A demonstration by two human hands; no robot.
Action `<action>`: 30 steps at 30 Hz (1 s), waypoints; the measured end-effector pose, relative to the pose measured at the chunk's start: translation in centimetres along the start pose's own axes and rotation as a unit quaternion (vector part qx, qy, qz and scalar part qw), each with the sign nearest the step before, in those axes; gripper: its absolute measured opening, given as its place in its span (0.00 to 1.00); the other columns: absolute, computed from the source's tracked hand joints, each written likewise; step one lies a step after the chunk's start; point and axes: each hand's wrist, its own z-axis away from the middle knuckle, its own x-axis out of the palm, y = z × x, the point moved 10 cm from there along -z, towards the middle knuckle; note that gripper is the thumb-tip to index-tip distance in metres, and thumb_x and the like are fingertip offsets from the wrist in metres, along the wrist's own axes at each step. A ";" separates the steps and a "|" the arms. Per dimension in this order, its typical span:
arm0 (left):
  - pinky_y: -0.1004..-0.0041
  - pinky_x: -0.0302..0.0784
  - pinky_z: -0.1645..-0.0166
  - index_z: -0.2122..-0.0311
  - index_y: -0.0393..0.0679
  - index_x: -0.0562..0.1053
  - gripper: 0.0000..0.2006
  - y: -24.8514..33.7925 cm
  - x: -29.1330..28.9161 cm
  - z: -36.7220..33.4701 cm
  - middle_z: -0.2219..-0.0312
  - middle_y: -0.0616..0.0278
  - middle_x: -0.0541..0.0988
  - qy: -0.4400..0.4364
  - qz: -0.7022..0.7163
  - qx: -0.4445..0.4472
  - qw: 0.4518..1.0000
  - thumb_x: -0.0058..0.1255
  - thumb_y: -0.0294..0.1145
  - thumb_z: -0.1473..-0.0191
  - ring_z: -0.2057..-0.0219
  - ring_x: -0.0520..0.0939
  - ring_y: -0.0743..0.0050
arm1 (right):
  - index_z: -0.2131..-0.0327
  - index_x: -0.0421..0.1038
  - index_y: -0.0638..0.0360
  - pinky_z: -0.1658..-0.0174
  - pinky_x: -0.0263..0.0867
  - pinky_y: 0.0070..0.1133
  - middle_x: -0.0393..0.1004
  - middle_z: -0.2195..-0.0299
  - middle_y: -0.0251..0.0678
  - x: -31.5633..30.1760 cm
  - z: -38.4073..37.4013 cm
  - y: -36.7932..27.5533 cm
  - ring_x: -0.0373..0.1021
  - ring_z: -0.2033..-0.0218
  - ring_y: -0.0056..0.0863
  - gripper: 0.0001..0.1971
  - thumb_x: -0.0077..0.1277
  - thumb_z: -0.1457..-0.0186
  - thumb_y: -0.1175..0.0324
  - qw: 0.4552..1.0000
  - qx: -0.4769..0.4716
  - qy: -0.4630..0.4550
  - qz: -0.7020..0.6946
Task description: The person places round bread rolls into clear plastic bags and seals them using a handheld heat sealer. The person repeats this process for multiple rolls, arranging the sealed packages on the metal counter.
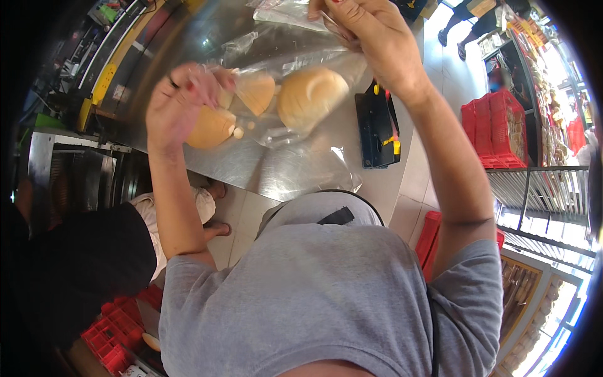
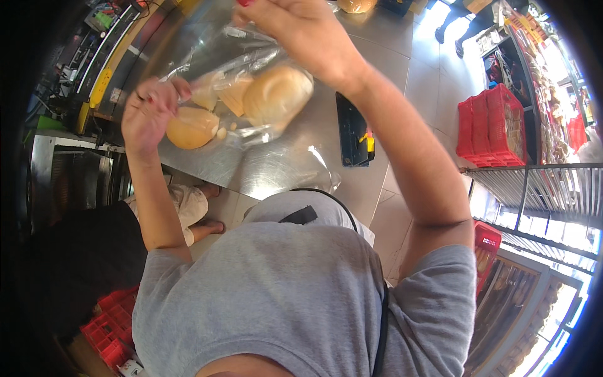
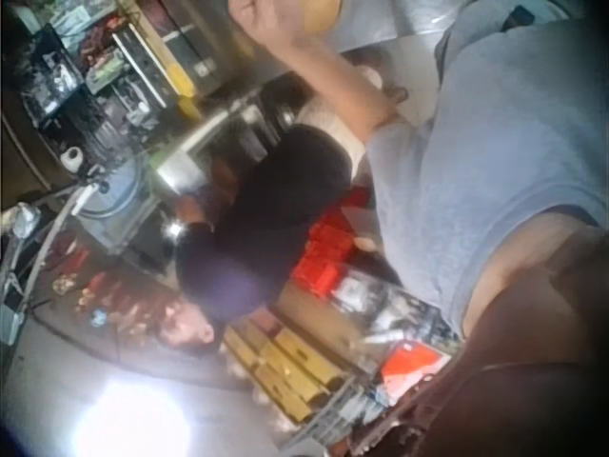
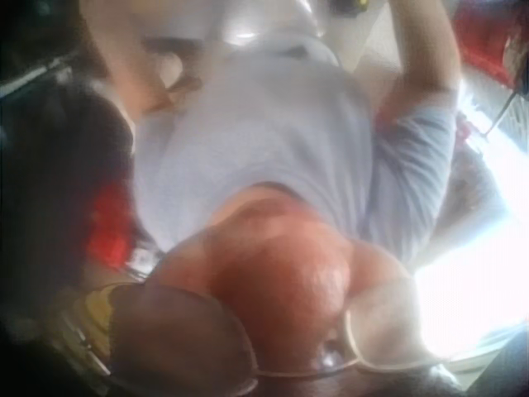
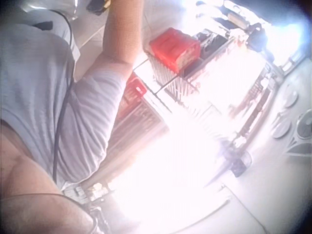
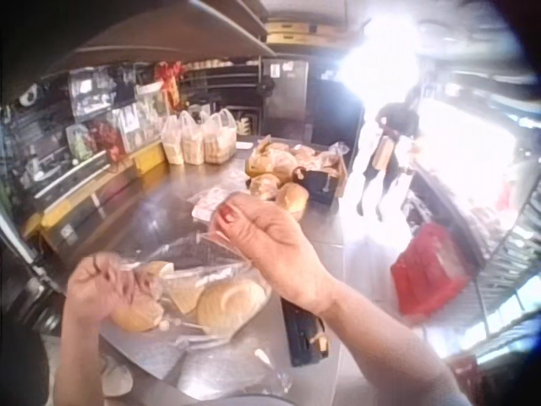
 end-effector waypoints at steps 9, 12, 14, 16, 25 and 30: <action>0.63 0.65 0.39 0.39 0.37 0.56 0.34 -1.7 -2.2 1.1 0.46 0.50 0.68 0.271 -0.117 0.072 0.953 0.58 0.33 0.47 0.44 0.69 0.64 | 0.77 0.73 0.61 0.69 0.68 0.36 0.73 0.78 0.49 2.3 -1.6 -4.5 0.73 0.73 0.49 0.05 0.55 0.56 0.70 0.919 -0.090 0.020 0.384; 0.64 0.67 0.41 0.35 0.37 0.49 0.47 -8.1 1.0 1.4 0.48 0.55 0.70 0.233 -0.084 -0.025 0.968 0.67 0.31 0.55 0.47 0.71 0.65 | 0.76 0.73 0.61 0.67 0.68 0.36 0.74 0.77 0.49 4.0 -1.7 -2.1 0.73 0.72 0.48 0.04 0.54 0.56 0.72 0.940 -0.046 -0.054 0.333; 0.67 0.68 0.43 0.37 0.36 0.53 0.44 -8.5 1.4 0.7 0.49 0.56 0.71 0.237 -0.004 -0.035 0.971 0.67 0.31 0.55 0.49 0.73 0.67 | 0.75 0.73 0.62 0.65 0.68 0.35 0.74 0.75 0.50 5.2 -1.4 -1.5 0.73 0.70 0.48 0.04 0.53 0.57 0.72 0.926 -0.031 -0.097 0.364; 0.72 0.74 0.52 0.43 0.35 0.62 0.33 -9.1 2.0 0.1 0.53 0.58 0.73 0.237 -0.067 -0.066 0.967 0.64 0.30 0.53 0.53 0.76 0.72 | 0.75 0.73 0.62 0.64 0.68 0.35 0.75 0.74 0.50 6.8 -1.3 -1.2 0.73 0.69 0.48 0.05 0.53 0.57 0.72 0.910 -0.042 -0.134 0.390; 0.70 0.78 0.56 0.64 0.41 0.76 0.07 -8.4 -2.0 1.4 0.68 0.64 0.80 0.375 0.208 -0.009 0.903 0.58 0.31 0.46 0.65 0.80 0.72 | 0.49 0.65 0.64 0.52 0.66 0.27 0.73 0.56 0.38 -2.8 6.0 3.8 0.69 0.55 0.29 0.21 0.49 0.39 0.60 0.967 0.078 0.155 0.188; 0.65 0.78 0.53 0.67 0.43 0.77 0.06 -9.5 -3.8 1.6 0.70 0.65 0.81 0.454 0.222 0.056 0.861 0.59 0.33 0.46 0.63 0.80 0.73 | 0.37 0.52 0.58 0.39 0.58 0.36 0.60 0.39 0.38 3.0 15.8 16.8 0.56 0.37 0.34 0.36 0.47 0.40 0.46 0.830 0.281 0.204 -0.438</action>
